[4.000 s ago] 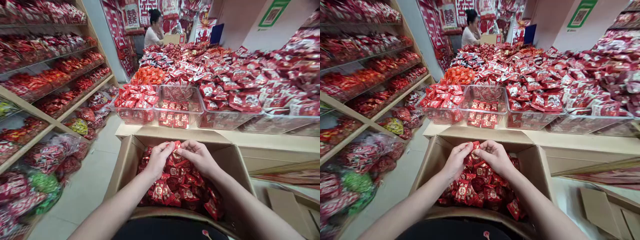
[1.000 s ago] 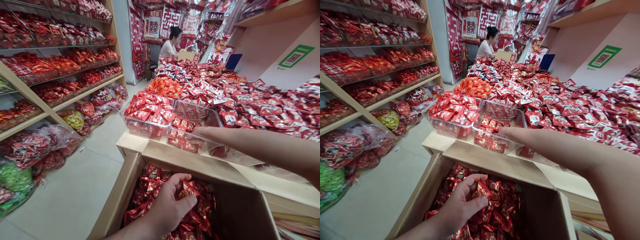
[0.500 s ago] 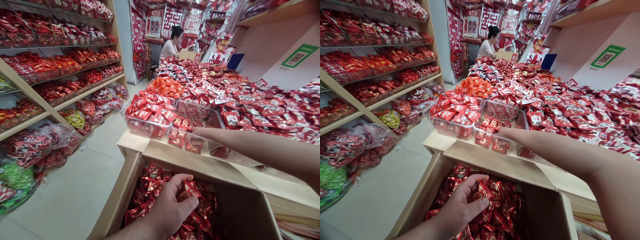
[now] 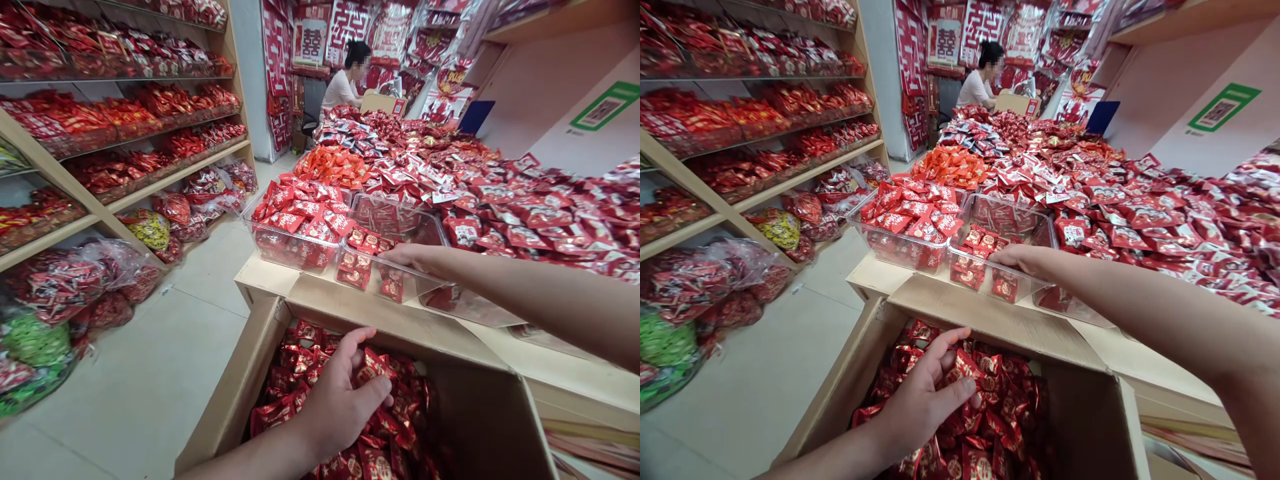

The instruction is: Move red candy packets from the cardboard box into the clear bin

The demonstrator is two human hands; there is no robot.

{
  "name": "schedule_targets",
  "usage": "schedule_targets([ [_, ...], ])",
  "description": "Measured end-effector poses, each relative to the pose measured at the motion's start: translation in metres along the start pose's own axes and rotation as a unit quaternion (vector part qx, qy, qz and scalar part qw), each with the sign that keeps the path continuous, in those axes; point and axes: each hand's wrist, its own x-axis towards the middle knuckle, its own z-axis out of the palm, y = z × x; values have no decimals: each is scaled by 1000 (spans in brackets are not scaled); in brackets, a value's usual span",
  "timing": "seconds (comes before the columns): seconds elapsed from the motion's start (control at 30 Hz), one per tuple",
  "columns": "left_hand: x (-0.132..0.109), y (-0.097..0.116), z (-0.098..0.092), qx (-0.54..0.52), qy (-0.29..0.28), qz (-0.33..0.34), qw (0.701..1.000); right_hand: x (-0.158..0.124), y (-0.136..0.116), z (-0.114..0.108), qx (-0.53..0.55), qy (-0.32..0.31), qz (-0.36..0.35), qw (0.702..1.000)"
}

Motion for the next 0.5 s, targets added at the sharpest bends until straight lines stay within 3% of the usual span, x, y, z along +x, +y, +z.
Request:
schedule_targets([
  [0.13,0,2,-4,22,-11,13,1000,-8,-2,-21,101,41,-30,994],
  [0.27,-2,11,-8,41,-10,21,999,-66,-9,-40,289,83,-182,936],
  [0.3,-2,13,-8,19,-14,26,999,-85,-10,-37,309,77,-206,925],
  [0.37,-2,15,-8,-53,-43,37,997,-120,-11,-18,274,25,-232,933],
  [0.43,-2,15,-6,-128,-82,44,987,-145,-11,14,182,-70,-276,941],
  [0.5,-1,11,-4,-170,-90,38,981,-159,-9,46,75,-101,-324,938],
])
